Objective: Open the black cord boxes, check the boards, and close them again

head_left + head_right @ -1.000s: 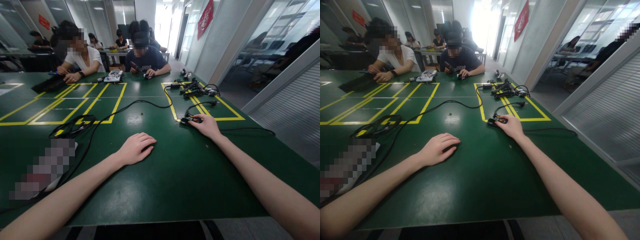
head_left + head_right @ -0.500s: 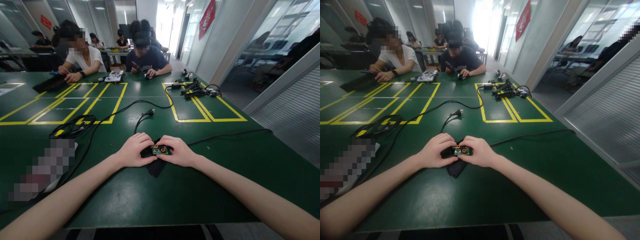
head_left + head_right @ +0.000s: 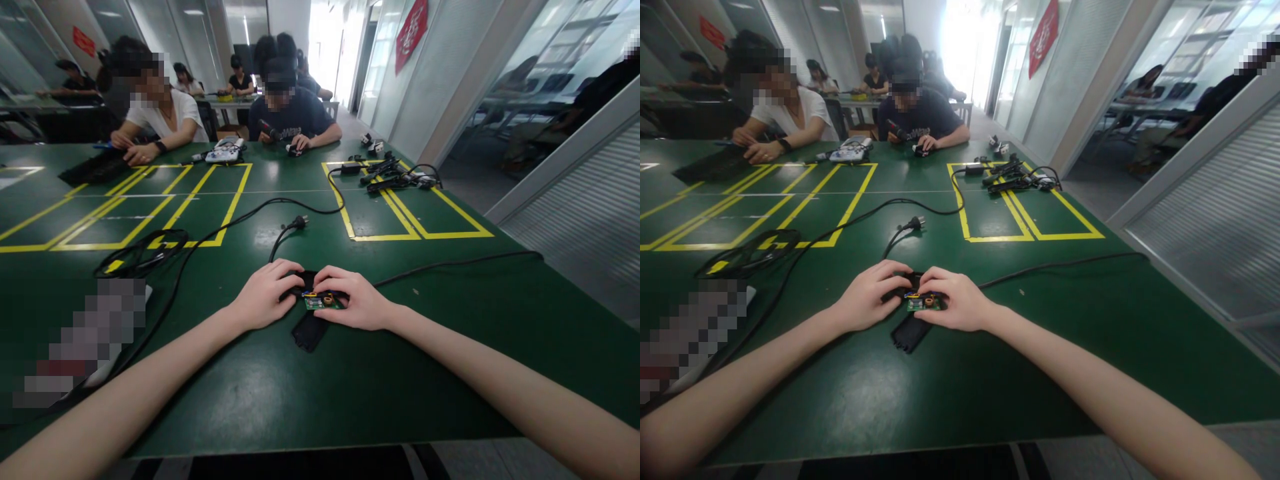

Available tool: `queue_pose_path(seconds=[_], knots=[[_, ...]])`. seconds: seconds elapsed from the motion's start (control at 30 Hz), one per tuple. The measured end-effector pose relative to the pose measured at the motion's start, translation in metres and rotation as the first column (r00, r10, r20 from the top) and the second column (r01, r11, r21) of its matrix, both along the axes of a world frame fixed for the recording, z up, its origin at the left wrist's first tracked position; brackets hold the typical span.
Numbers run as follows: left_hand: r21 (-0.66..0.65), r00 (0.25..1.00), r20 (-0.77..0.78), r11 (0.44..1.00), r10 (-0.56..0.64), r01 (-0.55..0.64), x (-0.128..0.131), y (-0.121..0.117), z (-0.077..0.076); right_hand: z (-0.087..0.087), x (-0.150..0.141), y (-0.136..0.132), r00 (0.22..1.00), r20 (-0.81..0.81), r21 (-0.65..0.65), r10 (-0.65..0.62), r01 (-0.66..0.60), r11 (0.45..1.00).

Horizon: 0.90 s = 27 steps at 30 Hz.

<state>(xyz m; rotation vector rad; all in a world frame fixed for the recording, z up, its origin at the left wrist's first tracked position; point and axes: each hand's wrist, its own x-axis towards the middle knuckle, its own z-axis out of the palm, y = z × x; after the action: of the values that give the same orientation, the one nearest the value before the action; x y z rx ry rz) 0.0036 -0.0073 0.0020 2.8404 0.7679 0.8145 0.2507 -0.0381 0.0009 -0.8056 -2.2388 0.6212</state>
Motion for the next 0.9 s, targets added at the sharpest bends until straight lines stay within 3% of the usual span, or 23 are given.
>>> queue_pose_path(seconds=[0.23,0.33,0.5,0.77,0.9], knots=[[-0.003,0.995,0.102,1.000,0.019,-0.018,0.000,-0.006,0.006,-0.005,-0.004,0.001,0.988,0.050,0.003,-0.149,0.149,0.989],[-0.010,0.990,0.127,0.997,-0.068,0.070,-0.002,-0.009,0.010,-0.004,-0.004,0.003,0.988,0.015,-0.019,-0.152,0.153,0.988],[-0.035,0.972,0.017,0.972,-0.232,0.233,-0.001,-0.010,0.009,-0.002,-0.004,0.007,0.988,-0.009,-0.054,-0.154,0.153,0.987],[0.008,0.968,0.032,0.968,-0.250,0.249,0.003,-0.007,0.010,-0.003,-0.003,0.008,0.986,-0.031,-0.060,-0.162,0.160,0.985],[-0.012,0.979,0.079,0.982,-0.187,0.188,0.004,-0.007,0.009,-0.006,-0.003,0.009,0.987,0.014,-0.030,-0.159,0.160,0.987]])
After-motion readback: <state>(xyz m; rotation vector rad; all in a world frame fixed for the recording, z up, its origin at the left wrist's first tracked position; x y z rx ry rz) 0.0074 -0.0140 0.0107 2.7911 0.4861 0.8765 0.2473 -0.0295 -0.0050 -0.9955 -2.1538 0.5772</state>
